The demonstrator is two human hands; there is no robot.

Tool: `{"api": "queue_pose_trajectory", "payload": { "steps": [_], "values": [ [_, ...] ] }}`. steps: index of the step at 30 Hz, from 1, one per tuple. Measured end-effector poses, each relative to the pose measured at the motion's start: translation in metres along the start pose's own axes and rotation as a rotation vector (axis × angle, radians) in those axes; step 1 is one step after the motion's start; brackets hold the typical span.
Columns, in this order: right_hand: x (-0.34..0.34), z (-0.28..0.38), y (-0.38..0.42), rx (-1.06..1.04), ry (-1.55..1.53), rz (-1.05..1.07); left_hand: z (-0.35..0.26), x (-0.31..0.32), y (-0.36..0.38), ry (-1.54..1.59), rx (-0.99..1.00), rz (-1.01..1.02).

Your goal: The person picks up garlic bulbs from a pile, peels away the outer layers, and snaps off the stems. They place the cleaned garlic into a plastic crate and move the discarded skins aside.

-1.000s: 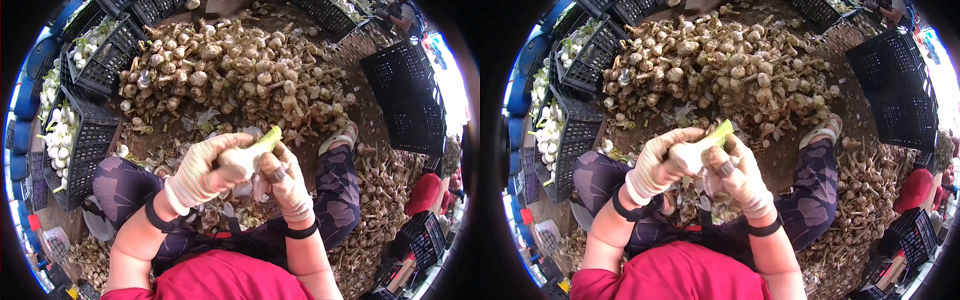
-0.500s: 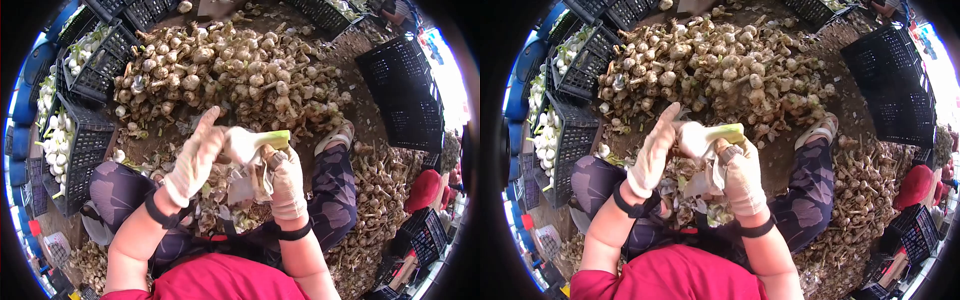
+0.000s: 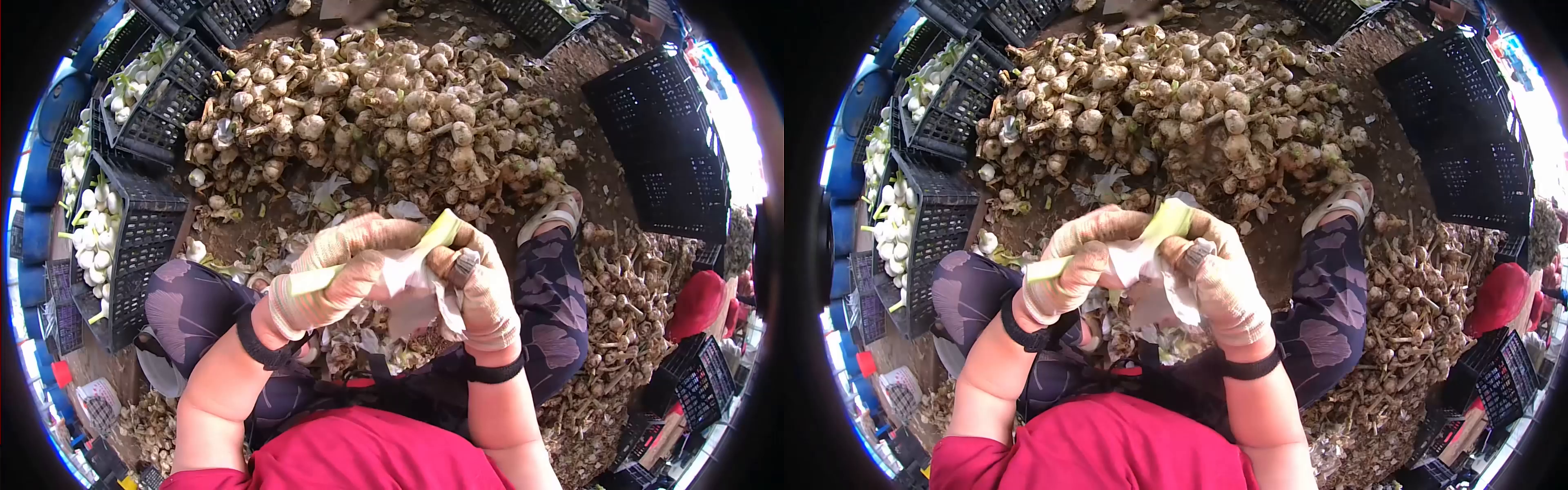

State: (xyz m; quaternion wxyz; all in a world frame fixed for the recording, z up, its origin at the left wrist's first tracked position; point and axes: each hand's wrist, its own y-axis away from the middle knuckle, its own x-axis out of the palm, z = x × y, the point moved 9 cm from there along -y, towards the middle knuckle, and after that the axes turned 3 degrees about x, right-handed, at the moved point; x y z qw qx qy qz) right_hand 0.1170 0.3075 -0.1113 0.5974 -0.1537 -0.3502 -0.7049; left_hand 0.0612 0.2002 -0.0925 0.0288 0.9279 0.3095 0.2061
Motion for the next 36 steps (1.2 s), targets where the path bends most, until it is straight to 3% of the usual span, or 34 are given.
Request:
{"api": "queue_pose_trajectory", "payload": {
  "steps": [1, 5, 6, 7, 9, 10, 12, 13, 15, 16, 19, 20, 21, 23, 24, 25, 27, 29, 33, 36],
  "values": [
    [-0.011, -0.002, -0.001, 0.039, 0.064, -0.116, 0.010, 0.003, 0.003, 0.159, -0.129, -0.011],
    [-0.031, -0.012, -0.005, 0.029, 0.102, -0.140, -0.013, -0.017, 0.003, 0.312, 0.167, -0.065],
    [-0.036, -0.015, 0.002, 0.038, 0.121, -0.152, -0.015, -0.031, 0.003, 0.419, 0.154, -0.126],
    [-0.021, -0.003, 0.017, -0.157, -0.112, -0.025, -0.021, -0.038, 0.001, 0.625, 0.202, -0.071],
    [-0.019, -0.006, 0.027, -0.221, -0.084, 0.124, -0.019, -0.033, -0.003, 0.662, 0.159, -0.227],
    [-0.027, -0.010, 0.024, -0.218, -0.176, 0.062, -0.015, -0.030, -0.002, 0.523, 0.198, -0.163],
    [-0.032, -0.008, 0.029, -0.198, -0.239, -0.102, -0.012, -0.045, 0.001, 0.543, 0.246, -0.256],
    [-0.037, 0.009, 0.045, -0.506, -0.020, -0.224, -0.006, -0.065, -0.002, 0.578, 0.252, -0.327],
    [-0.010, 0.040, 0.027, -0.460, -0.535, 0.362, 0.009, -0.134, 0.015, 0.800, 0.245, -0.773],
    [-0.027, 0.025, 0.021, -0.249, -0.337, 0.059, 0.009, -0.137, 0.015, 0.732, 0.269, -0.686],
    [-0.001, 0.001, -0.004, -0.127, 1.174, -0.005, -0.003, -0.098, 0.005, 0.543, 0.236, -0.463],
    [0.007, -0.010, -0.006, -0.250, 1.361, -0.024, 0.002, -0.089, 0.007, 0.479, 0.161, -0.538],
    [0.019, -0.009, -0.006, -0.293, 1.340, -0.005, 0.005, -0.084, 0.008, 0.480, 0.159, -0.510],
    [0.029, -0.010, -0.006, -0.161, 0.988, 0.043, 0.005, -0.069, 0.011, 0.398, 0.169, -0.509],
    [0.018, -0.027, -0.004, 0.142, 0.604, -0.014, -0.002, -0.062, 0.013, 0.141, 0.220, -0.496],
    [0.019, -0.027, -0.004, 0.141, 0.598, -0.030, -0.010, -0.053, 0.014, -0.117, 0.274, -0.474],
    [0.029, -0.022, -0.008, 0.094, 0.375, 0.015, -0.011, -0.031, 0.006, -0.136, 0.241, -0.422],
    [0.028, -0.016, -0.009, 0.075, 0.520, -0.039, -0.005, -0.021, 0.006, -0.046, 0.267, -0.348],
    [0.022, 0.000, -0.012, -0.106, 0.779, -0.132, 0.005, -0.022, 0.005, -0.068, 0.251, -0.394],
    [0.023, 0.011, -0.011, -0.201, 0.956, -0.138, 0.003, -0.020, 0.010, -0.180, 0.398, -0.408]
  ]
}}
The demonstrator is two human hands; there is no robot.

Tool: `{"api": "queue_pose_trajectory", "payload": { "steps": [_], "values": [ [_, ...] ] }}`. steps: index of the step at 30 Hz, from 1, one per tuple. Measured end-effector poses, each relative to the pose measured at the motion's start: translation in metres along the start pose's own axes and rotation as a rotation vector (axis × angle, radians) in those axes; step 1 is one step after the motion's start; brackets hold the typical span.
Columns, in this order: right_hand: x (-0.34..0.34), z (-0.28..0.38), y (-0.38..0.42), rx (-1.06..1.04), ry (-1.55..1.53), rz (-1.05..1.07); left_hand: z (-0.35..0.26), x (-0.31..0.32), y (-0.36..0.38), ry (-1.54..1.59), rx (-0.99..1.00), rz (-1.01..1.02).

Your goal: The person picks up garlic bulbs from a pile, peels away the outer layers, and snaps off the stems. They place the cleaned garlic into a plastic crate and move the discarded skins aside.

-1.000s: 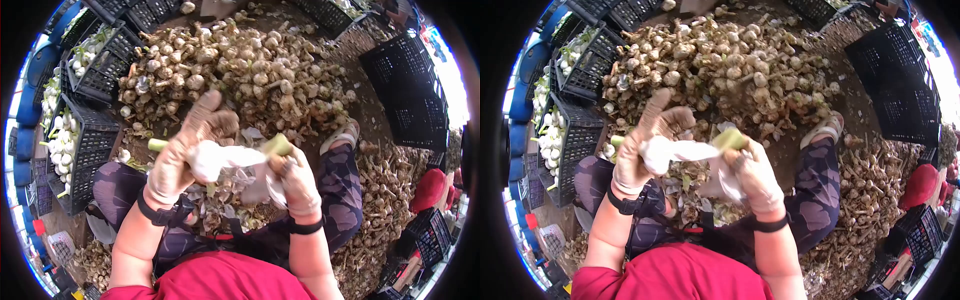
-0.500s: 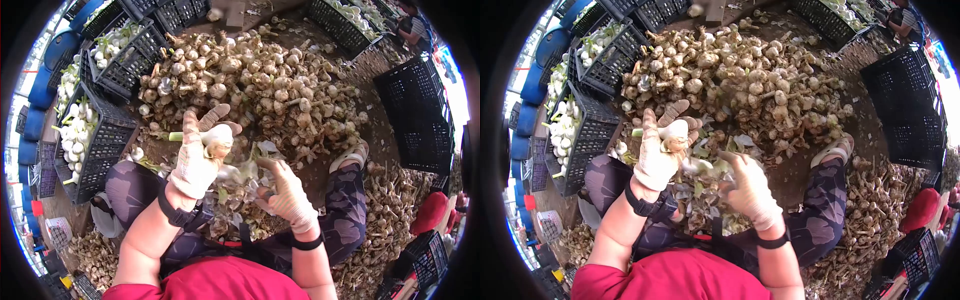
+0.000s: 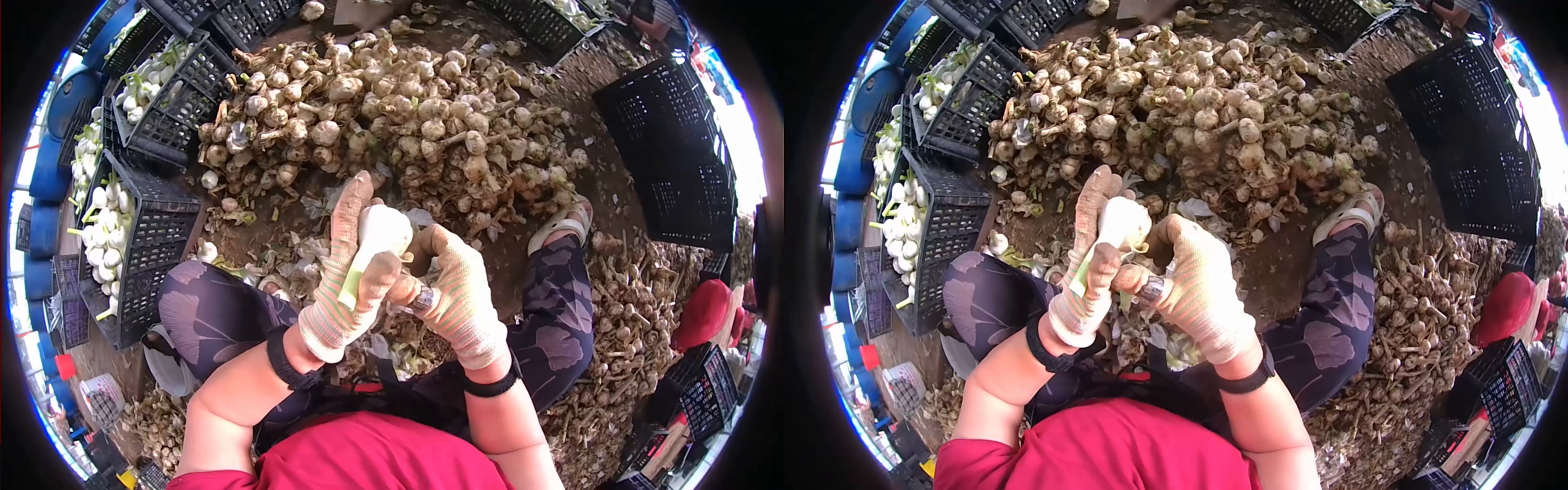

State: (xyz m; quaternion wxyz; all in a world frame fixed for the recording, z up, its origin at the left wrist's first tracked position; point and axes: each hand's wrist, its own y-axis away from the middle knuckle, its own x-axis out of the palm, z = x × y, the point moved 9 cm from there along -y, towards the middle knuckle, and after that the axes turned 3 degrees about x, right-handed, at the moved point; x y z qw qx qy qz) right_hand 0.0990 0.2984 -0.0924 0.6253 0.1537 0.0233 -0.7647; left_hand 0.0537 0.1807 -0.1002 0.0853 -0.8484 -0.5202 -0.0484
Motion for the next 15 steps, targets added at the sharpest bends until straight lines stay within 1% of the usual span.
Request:
{"api": "queue_pose_trajectory", "payload": {
  "steps": [1, 3, 4, 5, 6, 7, 8, 9, 10, 11, 12, 13, 15],
  "values": [
    [-0.001, -0.001, 0.000, 0.004, 0.000, -0.002, -0.001, 0.004, 0.002, 0.065, -0.016, 0.028],
    [-0.005, 0.016, 0.000, -0.195, 0.183, -0.062, -0.004, 0.012, 0.007, 0.195, -0.047, 0.084],
    [-0.005, 0.015, -0.001, -0.193, 0.183, -0.064, -0.001, 0.015, 0.011, 0.323, -0.088, 0.069],
    [-0.004, 0.018, 0.000, -0.234, 0.299, -0.064, -0.003, 0.018, 0.012, 0.324, -0.090, 0.069],
    [-0.003, 0.021, 0.000, -0.276, 0.414, -0.062, -0.001, 0.018, 0.013, 0.206, -0.140, 0.052],
    [-0.004, 0.021, -0.001, -0.275, 0.414, -0.061, 0.002, 0.016, 0.015, 0.088, -0.190, 0.034],
    [-0.002, 0.022, -0.001, -0.288, 0.356, -0.001, 0.005, 0.011, 0.014, 0.040, -0.206, 0.037],
    [0.001, 0.023, 0.000, -0.301, 0.296, 0.058, 0.008, 0.005, 0.013, 0.039, -0.208, 0.036],
    [-0.002, 0.024, 0.002, -0.300, 0.295, 0.059, 0.015, 0.005, 0.012, 0.201, -0.255, 0.069],
    [-0.002, 0.013, 0.001, -0.132, 0.107, 0.144, 0.019, 0.008, 0.011, 0.362, -0.300, 0.101],
    [0.000, 0.000, 0.003, 0.038, -0.081, 0.226, 0.023, 0.011, 0.009, 0.477, -0.354, 0.064],
    [-0.004, -0.010, 0.006, 0.146, -0.323, 0.246, 0.026, 0.011, 0.008, 0.637, -0.430, 0.130],
    [-0.010, -0.012, 0.003, 0.099, -0.756, 0.242, 0.018, 0.014, 0.004, 0.952, -0.572, 0.005]
  ]
}}
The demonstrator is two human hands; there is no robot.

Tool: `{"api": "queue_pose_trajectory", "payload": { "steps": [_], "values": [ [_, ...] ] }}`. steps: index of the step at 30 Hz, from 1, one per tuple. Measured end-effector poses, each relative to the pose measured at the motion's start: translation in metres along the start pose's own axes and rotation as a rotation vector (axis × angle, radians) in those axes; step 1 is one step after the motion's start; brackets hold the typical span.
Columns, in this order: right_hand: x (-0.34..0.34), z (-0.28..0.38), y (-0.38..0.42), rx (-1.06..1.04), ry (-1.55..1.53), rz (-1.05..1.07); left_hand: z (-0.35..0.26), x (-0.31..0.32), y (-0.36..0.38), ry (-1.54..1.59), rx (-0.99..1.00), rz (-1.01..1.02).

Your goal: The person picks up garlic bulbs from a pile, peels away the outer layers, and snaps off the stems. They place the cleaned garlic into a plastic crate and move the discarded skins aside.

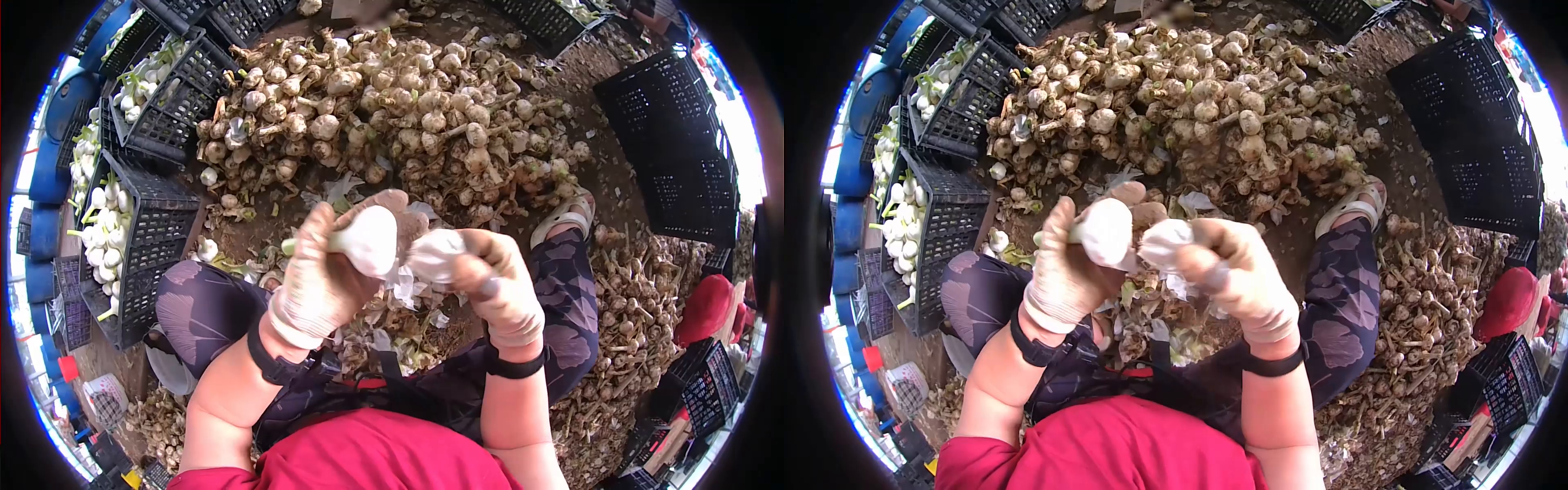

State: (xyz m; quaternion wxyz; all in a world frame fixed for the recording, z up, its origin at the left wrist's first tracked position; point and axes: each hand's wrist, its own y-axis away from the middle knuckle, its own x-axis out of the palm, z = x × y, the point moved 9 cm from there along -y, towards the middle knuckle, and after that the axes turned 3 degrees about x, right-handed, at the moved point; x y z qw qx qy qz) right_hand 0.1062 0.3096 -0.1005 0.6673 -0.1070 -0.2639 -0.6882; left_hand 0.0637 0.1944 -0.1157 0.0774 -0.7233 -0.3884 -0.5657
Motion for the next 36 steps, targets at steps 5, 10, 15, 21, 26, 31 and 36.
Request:
{"api": "queue_pose_trajectory", "payload": {
  "steps": [5, 10, 15, 21, 26, 31, 36],
  "values": [
    [-0.019, -0.012, -0.005, -0.079, -0.193, -0.209, -0.029, -0.004, -0.006, 0.202, 0.091, 0.074],
    [0.041, 0.009, -0.007, -0.455, 0.767, -0.242, -0.015, -0.028, 0.005, 0.086, 0.133, -0.318],
    [0.025, -0.017, -0.020, -0.265, 0.421, -0.291, 0.003, -0.027, 0.002, 0.081, 0.092, -0.077],
    [0.015, -0.046, -0.030, 0.026, -0.473, -0.327, -0.029, -0.041, -0.002, -0.628, 0.187, -0.066],
    [-0.001, -0.038, -0.022, 0.065, -0.102, -0.503, -0.100, -0.079, 0.003, 0.030, 0.142, -0.236],
    [-0.003, -0.052, -0.019, 0.130, -0.056, -0.376, -0.338, -0.052, 0.028, 0.050, 1.035, -0.145],
    [0.008, -0.054, -0.021, 0.185, -0.040, -0.322, -0.351, -0.067, -0.056, -1.199, 0.830, -0.429]
  ]
}}
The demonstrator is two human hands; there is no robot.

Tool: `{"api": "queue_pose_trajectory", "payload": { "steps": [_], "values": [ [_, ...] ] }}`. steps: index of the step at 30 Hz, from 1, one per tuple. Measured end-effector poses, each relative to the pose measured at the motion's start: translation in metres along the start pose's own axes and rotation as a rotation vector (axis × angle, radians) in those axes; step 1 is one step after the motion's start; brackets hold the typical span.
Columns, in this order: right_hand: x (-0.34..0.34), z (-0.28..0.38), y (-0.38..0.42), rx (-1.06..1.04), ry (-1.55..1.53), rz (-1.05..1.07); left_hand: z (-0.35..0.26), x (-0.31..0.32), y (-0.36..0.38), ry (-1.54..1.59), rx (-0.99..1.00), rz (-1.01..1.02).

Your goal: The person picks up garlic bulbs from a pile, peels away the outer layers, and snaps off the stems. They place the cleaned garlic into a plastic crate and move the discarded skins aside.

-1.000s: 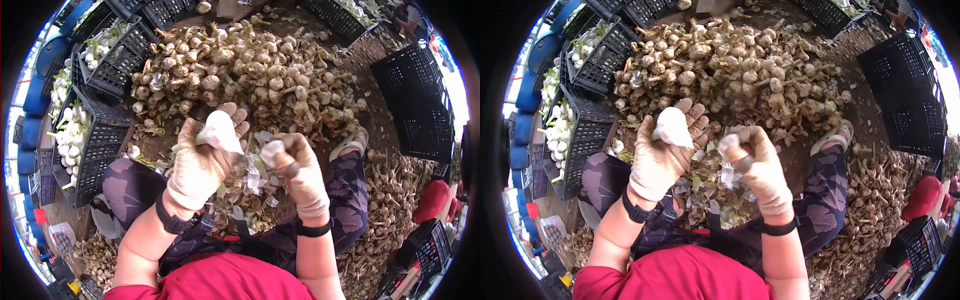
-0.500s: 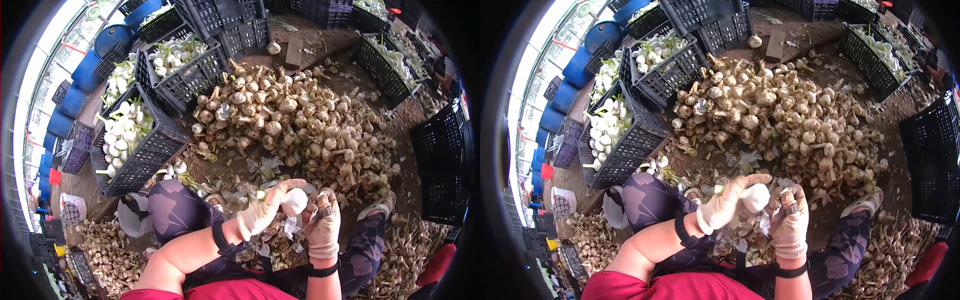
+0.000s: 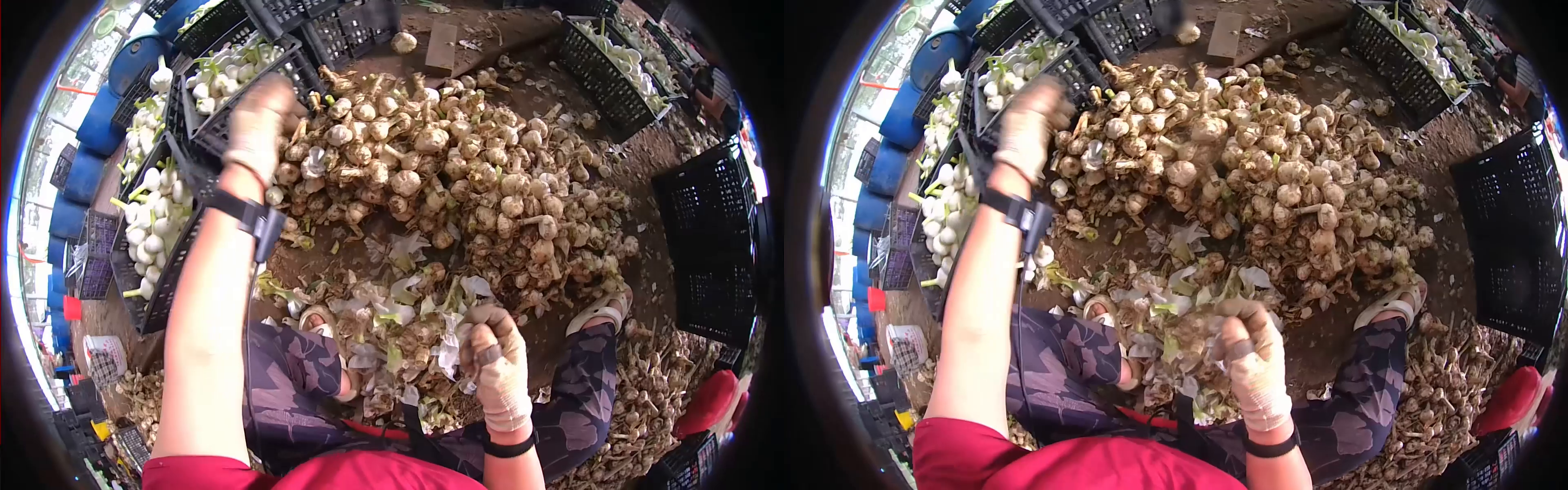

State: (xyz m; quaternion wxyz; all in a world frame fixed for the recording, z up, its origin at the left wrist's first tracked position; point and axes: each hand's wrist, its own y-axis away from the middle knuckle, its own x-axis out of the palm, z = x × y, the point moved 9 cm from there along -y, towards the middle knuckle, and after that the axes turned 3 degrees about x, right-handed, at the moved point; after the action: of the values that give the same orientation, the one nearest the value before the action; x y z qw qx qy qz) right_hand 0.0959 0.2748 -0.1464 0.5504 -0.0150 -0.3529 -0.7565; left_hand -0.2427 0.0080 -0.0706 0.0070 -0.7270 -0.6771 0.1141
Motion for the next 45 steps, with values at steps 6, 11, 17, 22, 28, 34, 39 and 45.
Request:
{"api": "queue_pose_trajectory", "payload": {
  "steps": [6, 11, 17, 22, 28, 34, 39, 45],
  "values": [
    [0.017, -0.006, -0.001, 0.096, 0.106, 0.145, 0.161, 0.160, 0.063, -1.522, 0.002, 0.742],
    [0.008, -0.006, 0.000, 0.120, 0.208, 0.126, 0.133, 0.166, 0.054, -1.537, -0.113, 0.742],
    [0.021, -0.010, 0.002, 0.203, 0.041, 0.177, 0.058, 0.175, 0.121, 0.182, -0.457, 0.594],
    [0.011, -0.019, 0.006, 0.155, -0.266, 0.028, -0.033, 0.188, 0.218, 0.123, -0.292, 0.670],
    [0.014, -0.018, 0.015, 0.085, -0.417, 0.236, -0.116, 0.177, 0.274, -0.204, 0.692, 0.578],
    [0.017, 0.016, 0.043, 0.019, -0.322, 0.342, -0.124, 0.170, 0.283, -0.085, 0.693, 0.590],
    [0.005, 0.010, 0.045, 0.025, -0.127, 0.438, -0.120, 0.164, 0.277, -0.047, 0.672, 0.587],
    [0.000, 0.030, 0.032, -0.190, 0.291, 0.185, -0.058, 0.168, 0.276, 0.440, -0.233, 0.416]
  ]
}}
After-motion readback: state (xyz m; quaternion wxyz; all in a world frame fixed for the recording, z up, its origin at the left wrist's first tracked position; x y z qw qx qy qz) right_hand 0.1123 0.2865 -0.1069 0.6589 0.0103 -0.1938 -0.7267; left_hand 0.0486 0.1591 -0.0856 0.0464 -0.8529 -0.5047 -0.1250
